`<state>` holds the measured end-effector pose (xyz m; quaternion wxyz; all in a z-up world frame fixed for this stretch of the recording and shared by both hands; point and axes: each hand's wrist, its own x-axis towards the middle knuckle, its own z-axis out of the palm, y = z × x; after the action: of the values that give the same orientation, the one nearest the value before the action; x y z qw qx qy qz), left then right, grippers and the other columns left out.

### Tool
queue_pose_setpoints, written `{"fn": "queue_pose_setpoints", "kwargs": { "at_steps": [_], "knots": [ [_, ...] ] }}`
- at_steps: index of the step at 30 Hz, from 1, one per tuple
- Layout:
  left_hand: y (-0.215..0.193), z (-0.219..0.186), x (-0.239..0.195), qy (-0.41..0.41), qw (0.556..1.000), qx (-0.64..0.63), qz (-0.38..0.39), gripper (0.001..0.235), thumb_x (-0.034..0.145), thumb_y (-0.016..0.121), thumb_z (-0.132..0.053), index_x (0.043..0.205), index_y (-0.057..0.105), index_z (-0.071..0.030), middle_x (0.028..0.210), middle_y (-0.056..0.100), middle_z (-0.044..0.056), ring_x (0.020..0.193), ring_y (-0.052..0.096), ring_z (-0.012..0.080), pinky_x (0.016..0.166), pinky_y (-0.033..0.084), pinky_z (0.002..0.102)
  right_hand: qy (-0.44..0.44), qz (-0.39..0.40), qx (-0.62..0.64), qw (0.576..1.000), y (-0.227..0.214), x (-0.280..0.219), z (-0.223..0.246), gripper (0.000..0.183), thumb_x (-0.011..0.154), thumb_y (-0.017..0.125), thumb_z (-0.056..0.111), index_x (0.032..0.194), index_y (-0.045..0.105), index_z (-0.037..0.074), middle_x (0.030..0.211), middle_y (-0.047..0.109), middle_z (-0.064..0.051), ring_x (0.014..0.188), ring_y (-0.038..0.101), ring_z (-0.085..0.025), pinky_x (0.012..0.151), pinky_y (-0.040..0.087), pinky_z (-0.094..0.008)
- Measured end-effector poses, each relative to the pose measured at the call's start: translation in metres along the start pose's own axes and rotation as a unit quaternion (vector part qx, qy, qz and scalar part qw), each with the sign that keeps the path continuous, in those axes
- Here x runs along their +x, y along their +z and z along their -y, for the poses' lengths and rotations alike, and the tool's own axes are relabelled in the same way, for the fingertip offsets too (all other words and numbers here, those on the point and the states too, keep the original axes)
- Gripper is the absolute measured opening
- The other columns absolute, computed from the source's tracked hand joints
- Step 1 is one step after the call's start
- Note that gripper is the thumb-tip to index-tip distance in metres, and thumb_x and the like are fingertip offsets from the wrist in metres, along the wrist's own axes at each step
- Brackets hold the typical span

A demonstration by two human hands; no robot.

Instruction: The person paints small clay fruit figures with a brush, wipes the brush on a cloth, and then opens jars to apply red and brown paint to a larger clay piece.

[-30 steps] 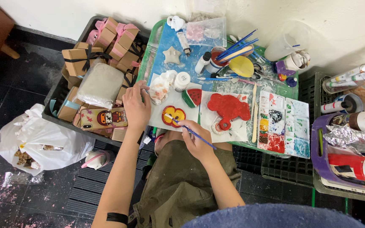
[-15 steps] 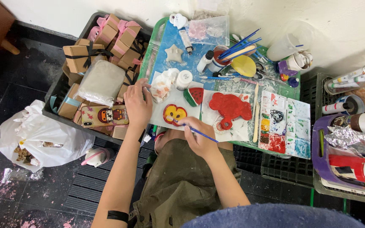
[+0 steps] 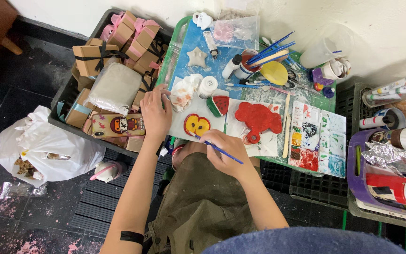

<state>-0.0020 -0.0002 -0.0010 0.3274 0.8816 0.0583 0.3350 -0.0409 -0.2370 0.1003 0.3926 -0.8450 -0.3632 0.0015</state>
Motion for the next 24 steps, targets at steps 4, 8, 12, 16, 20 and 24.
{"fn": "queue_pose_setpoints", "kwargs": {
  "at_steps": [4,8,12,16,20,24],
  "knots": [
    [0.0,-0.001,0.001,0.001,1.0,-0.003,-0.002,0.029,0.098,0.058,0.0,0.127,0.06,-0.007,0.107,0.072,0.003,0.103,0.063,0.0285,0.087,0.043,0.044,0.018,-0.005,0.015,1.0,-0.003,-0.016,-0.008,0.019,0.087,0.061,0.004,0.103,0.066,0.012,0.105,0.074,-0.005,0.074,0.071,-0.022,0.063,0.054,-0.032],
    [0.0,0.0,-0.001,0.003,1.0,0.001,-0.004,0.029,0.098,0.059,-0.001,0.127,0.06,-0.007,0.106,0.072,0.003,0.103,0.063,0.0287,0.088,0.043,0.044,0.094,-0.051,0.1,0.989,-0.003,-0.038,-0.022,0.019,0.09,0.058,0.002,0.105,0.067,0.009,0.103,0.074,-0.006,0.07,0.068,-0.015,0.065,0.054,-0.03],
    [0.0,0.0,0.0,0.003,1.0,0.001,-0.005,0.029,0.099,0.058,0.0,0.127,0.06,-0.007,0.105,0.072,0.002,0.103,0.063,0.028,0.087,0.043,0.044,0.076,-0.054,0.09,0.992,0.013,-0.05,-0.028,0.021,0.09,0.059,0.003,0.108,0.069,0.007,0.107,0.075,-0.008,0.073,0.069,-0.014,0.067,0.055,-0.028],
    [0.0,0.0,0.0,0.001,1.0,0.001,-0.002,0.03,0.098,0.059,0.0,0.128,0.06,-0.006,0.106,0.072,0.002,0.103,0.063,0.0279,0.088,0.043,0.043,0.064,-0.089,0.05,0.993,0.017,-0.066,-0.037,0.02,0.09,0.06,0.003,0.108,0.069,0.006,0.108,0.075,-0.009,0.076,0.069,-0.013,0.069,0.054,-0.026],
    [0.0,-0.001,-0.001,0.004,1.0,-0.001,-0.006,0.029,0.099,0.058,0.0,0.128,0.06,-0.007,0.106,0.072,0.002,0.103,0.063,0.0275,0.088,0.043,0.043,0.091,-0.122,0.172,0.973,0.022,-0.08,-0.05,0.024,0.095,0.052,-0.001,0.112,0.068,0.003,0.11,0.072,-0.01,0.079,0.069,-0.011,0.073,0.056,-0.024],
    [0.001,-0.001,-0.001,0.003,1.0,0.001,-0.001,0.03,0.099,0.058,0.0,0.128,0.06,-0.007,0.105,0.072,0.002,0.104,0.063,0.0272,0.088,0.043,0.043,0.123,-0.11,0.172,0.971,0.032,-0.088,-0.064,0.02,0.096,0.054,0.0,0.11,0.068,0.001,0.107,0.073,-0.011,0.076,0.068,-0.012,0.065,0.052,-0.025]
  ]
}}
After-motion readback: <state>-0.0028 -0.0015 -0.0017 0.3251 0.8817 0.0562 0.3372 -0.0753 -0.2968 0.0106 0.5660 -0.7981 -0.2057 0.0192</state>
